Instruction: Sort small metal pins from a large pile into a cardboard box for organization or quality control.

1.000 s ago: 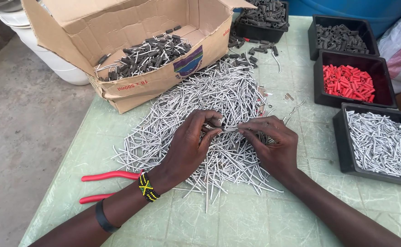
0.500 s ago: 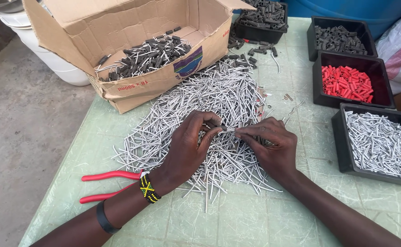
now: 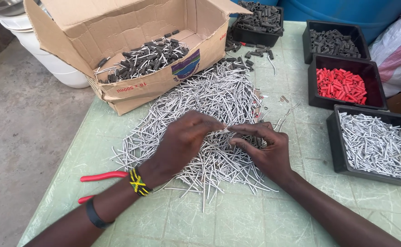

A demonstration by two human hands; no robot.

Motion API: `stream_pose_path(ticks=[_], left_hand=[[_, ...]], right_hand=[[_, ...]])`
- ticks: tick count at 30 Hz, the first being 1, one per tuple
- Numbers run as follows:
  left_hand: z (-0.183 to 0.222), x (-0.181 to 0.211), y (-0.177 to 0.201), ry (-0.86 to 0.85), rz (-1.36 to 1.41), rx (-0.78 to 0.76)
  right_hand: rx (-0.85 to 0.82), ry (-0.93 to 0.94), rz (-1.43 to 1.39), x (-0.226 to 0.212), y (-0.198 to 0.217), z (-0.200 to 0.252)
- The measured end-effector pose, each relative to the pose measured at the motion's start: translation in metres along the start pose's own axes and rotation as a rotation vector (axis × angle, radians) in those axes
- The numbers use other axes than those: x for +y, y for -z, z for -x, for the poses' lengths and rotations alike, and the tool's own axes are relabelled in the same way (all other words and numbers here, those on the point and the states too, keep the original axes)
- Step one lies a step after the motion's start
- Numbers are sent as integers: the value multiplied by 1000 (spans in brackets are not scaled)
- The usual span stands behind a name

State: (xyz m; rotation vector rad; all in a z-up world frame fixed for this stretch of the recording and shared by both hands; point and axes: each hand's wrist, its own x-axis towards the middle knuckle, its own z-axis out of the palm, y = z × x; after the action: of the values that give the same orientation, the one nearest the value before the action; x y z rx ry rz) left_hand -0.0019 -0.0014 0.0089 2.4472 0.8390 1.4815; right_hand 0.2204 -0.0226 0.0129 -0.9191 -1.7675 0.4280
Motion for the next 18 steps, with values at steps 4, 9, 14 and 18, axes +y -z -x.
stream_pose_path(ticks=[4, 9, 14, 18], left_hand=[[-55, -37, 36, -138, -263, 130], [-113, -97, 82, -48, -467, -1], [-118, -108, 8, -50, -992, -149], [-152, -127, -95, 24, -635, -357]], right_hand=[[53, -68, -52, 4, -2, 0], [-45, -78, 32, 6, 1, 2], [61, -93, -55, 12, -7, 3], [56, -84, -70, 10, -5, 1]])
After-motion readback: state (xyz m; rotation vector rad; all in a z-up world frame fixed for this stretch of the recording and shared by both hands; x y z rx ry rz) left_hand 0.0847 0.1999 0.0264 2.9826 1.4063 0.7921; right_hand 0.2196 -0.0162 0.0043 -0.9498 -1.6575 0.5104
